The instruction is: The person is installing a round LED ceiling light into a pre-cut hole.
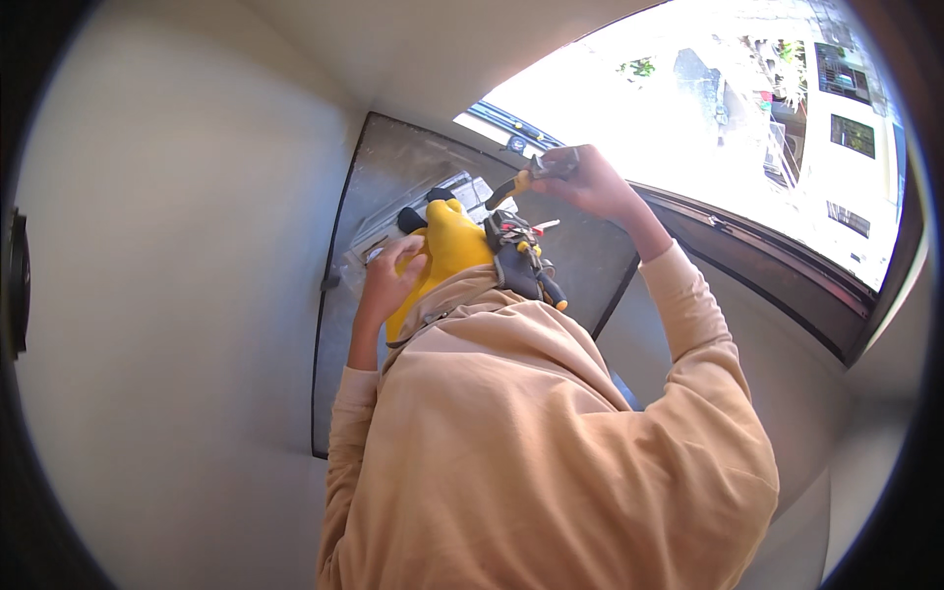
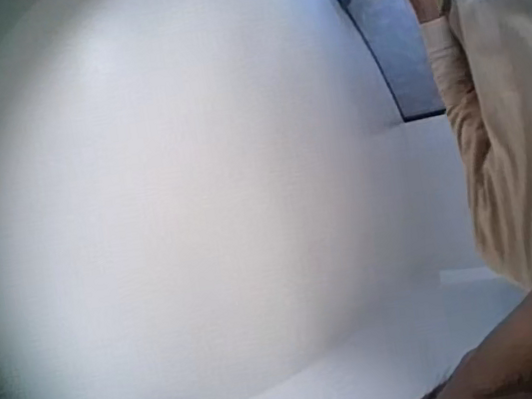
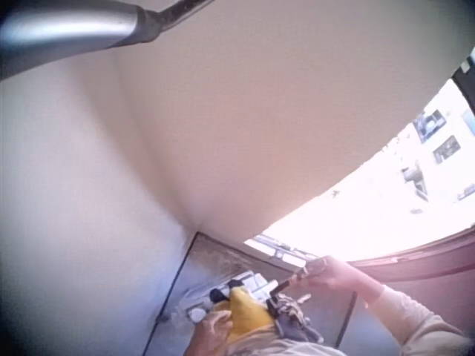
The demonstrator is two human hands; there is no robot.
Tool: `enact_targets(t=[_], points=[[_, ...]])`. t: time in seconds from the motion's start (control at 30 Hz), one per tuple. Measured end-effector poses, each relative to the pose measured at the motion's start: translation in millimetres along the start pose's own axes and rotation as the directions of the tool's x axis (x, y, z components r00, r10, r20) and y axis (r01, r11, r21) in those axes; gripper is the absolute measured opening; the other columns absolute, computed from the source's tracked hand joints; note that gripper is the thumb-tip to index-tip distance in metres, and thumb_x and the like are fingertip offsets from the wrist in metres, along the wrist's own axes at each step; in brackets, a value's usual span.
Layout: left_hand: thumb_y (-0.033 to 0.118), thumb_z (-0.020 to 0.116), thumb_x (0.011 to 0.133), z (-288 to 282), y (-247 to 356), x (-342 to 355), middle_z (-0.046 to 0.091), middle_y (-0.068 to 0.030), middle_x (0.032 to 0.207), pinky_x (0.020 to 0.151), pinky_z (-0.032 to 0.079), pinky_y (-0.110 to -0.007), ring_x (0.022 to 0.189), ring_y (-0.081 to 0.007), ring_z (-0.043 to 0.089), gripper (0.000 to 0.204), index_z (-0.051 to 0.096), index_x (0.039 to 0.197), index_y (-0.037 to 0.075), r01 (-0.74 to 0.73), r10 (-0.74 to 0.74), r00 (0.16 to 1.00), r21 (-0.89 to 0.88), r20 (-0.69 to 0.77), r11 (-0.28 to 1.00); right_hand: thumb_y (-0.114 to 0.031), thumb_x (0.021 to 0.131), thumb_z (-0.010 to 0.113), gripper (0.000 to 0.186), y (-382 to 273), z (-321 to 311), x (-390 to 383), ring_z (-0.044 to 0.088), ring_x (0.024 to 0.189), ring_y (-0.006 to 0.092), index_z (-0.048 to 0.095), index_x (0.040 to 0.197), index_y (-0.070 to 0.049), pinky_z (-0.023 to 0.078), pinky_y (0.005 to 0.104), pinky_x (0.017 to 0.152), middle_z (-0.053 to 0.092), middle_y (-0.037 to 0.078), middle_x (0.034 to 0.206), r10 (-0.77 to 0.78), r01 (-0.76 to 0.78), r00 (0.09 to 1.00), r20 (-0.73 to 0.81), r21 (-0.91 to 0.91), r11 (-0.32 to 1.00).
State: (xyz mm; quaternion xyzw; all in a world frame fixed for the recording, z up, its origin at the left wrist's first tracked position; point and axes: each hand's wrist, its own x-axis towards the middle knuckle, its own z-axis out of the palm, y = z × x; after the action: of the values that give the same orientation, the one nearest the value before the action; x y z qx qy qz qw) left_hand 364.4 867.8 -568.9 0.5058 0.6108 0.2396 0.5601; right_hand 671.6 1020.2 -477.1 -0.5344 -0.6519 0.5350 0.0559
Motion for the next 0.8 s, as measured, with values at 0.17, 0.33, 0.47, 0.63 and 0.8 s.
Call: enact_targets(t=[0.17, 0.33, 0.47, 0.63, 0.8], points=[[0.017, 0.057, 0.09, -7, -95, -116, 0.059, -0.0202, 0.12, 0.094, 0.045, -0.038, 0.114, -0.0312, 0.056, 0.033, 0.058, 0.118, 0.0, 0.315, -0.242, 0.89, 0.138, -0.387, 0.939, -0.009, 0.079, 0.069, 0.024, -35, 35, 7, 0.062, 0.076, 0.0142, 0.067, 0.1, 0.003, 0.049, 0.0282, 0.071, 0.069, 0.01, 0.087, -0.065, 0.062, 0.997, 0.048, 0.058, 0.996], [0.023, 0.051, 0.096, 33, -83, -233, 0.057, -0.0177, 0.125, 0.092, 0.047, -0.039, 0.117, -0.0239, 0.054, 0.048, 0.04, 0.137, 0.001, 0.576, -0.756, 0.649, -0.597, -0.083, 0.559, -0.006, 0.073, 0.072, 0.026, -57, 120, 44, 0.063, 0.083, 0.0353, 0.068, 0.098, -0.001, 0.05, 0.0386, 0.077, 0.067, 0.017, 0.092, -0.406, 0.41, 0.871, 0.276, 0.045, 0.911], [0.017, 0.055, 0.094, 57, -46, -263, 0.061, -0.0162, 0.115, 0.083, 0.051, -0.033, 0.097, -0.0207, 0.062, 0.047, 0.039, 0.136, 0.003, 0.559, -0.822, 0.56, -0.778, 0.101, 0.285, -0.007, 0.073, 0.072, 0.025, -84, 199, 50, 0.062, 0.087, 0.0341, 0.068, 0.097, -0.002, 0.049, 0.0393, 0.078, 0.067, 0.015, 0.092, -0.625, 0.623, 0.605, 0.494, 0.196, 0.757], [0.008, 0.059, 0.091, 105, -45, -288, 0.067, -0.0095, 0.096, 0.073, 0.052, -0.029, 0.081, -0.0154, 0.062, 0.029, 0.055, 0.119, 0.0, 0.426, -0.771, 0.634, -0.855, 0.05, 0.295, -0.006, 0.074, 0.072, 0.025, -119, 273, 42, 0.063, 0.085, 0.0338, 0.069, 0.098, -0.002, 0.05, 0.0397, 0.076, 0.068, 0.015, 0.092, -0.659, 0.637, 0.27, 0.702, 0.383, 0.669], [0.021, 0.055, 0.095, 139, -60, -286, 0.068, -0.0021, 0.088, 0.068, 0.049, -0.027, 0.075, -0.0112, 0.058, 0.028, 0.059, 0.11, -0.002, 0.359, -0.664, 0.735, -0.752, -0.137, 0.553, -0.011, 0.077, 0.073, 0.028, -142, 294, 43, 0.067, 0.081, 0.0258, 0.067, 0.101, 0.001, 0.05, 0.0337, 0.074, 0.07, 0.015, 0.091, -0.428, 0.351, 0.032, 0.903, 0.391, 0.851]])
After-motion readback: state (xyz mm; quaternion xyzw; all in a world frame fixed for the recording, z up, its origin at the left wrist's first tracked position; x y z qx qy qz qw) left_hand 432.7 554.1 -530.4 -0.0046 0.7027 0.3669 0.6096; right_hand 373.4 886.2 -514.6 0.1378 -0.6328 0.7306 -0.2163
